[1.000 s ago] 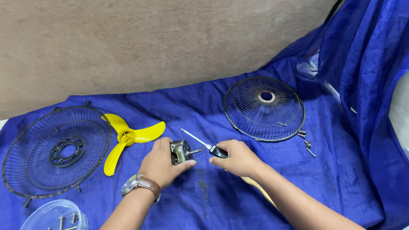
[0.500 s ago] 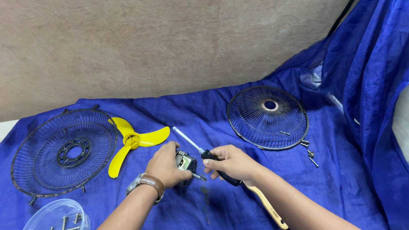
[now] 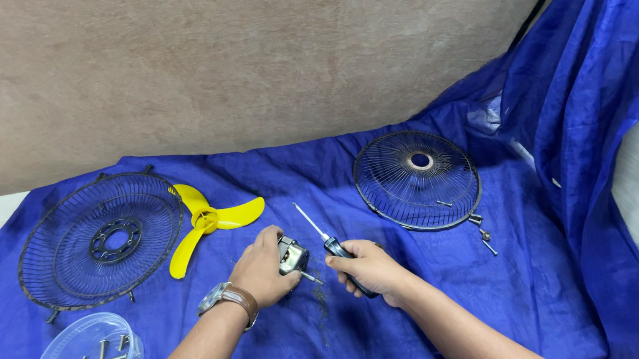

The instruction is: The person works on an electric fan that is already partly disassembled on a cloth-covered surface. They hold the fan motor, use a screwdriver on its housing, manipulate small screws and shaft components by hand, and fit parts back onto the motor assembly.

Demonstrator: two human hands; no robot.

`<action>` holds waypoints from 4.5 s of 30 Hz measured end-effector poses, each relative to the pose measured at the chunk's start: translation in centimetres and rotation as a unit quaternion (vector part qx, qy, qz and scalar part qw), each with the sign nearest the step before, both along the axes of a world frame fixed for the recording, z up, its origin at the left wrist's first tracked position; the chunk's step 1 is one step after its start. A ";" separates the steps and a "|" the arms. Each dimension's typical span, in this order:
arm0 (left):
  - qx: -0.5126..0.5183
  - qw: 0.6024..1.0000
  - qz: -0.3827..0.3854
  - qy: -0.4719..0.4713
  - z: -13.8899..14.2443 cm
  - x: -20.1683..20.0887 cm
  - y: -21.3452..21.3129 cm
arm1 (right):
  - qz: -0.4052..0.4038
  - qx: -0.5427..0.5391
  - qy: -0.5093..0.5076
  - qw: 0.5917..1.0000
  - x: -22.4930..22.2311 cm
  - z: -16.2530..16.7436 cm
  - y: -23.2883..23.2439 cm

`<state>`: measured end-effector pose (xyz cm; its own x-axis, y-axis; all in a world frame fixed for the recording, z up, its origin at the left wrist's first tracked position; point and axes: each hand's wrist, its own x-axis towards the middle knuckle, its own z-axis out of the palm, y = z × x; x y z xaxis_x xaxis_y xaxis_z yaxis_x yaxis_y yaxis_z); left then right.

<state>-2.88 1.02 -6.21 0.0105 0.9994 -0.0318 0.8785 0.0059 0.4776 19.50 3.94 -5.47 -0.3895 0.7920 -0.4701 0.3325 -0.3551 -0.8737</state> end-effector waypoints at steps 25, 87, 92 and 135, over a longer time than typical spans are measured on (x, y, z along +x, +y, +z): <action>0.018 1.000 -0.016 0.019 -2.7 -1.7 1.2 | -0.028 0.040 0.017 0.999 1.8 1.0 -2.3; 0.005 1.000 0.001 0.025 -0.6 -0.7 0.4 | -0.058 -0.141 0.088 0.984 3.9 0.6 -1.5; 0.007 1.000 0.007 0.027 -0.6 -0.5 0.4 | -0.001 0.044 -0.040 0.998 3.4 0.7 -2.1; -0.020 0.999 0.021 0.039 -0.9 -0.5 0.5 | 0.049 0.304 -0.301 0.903 2.1 1.8 -2.2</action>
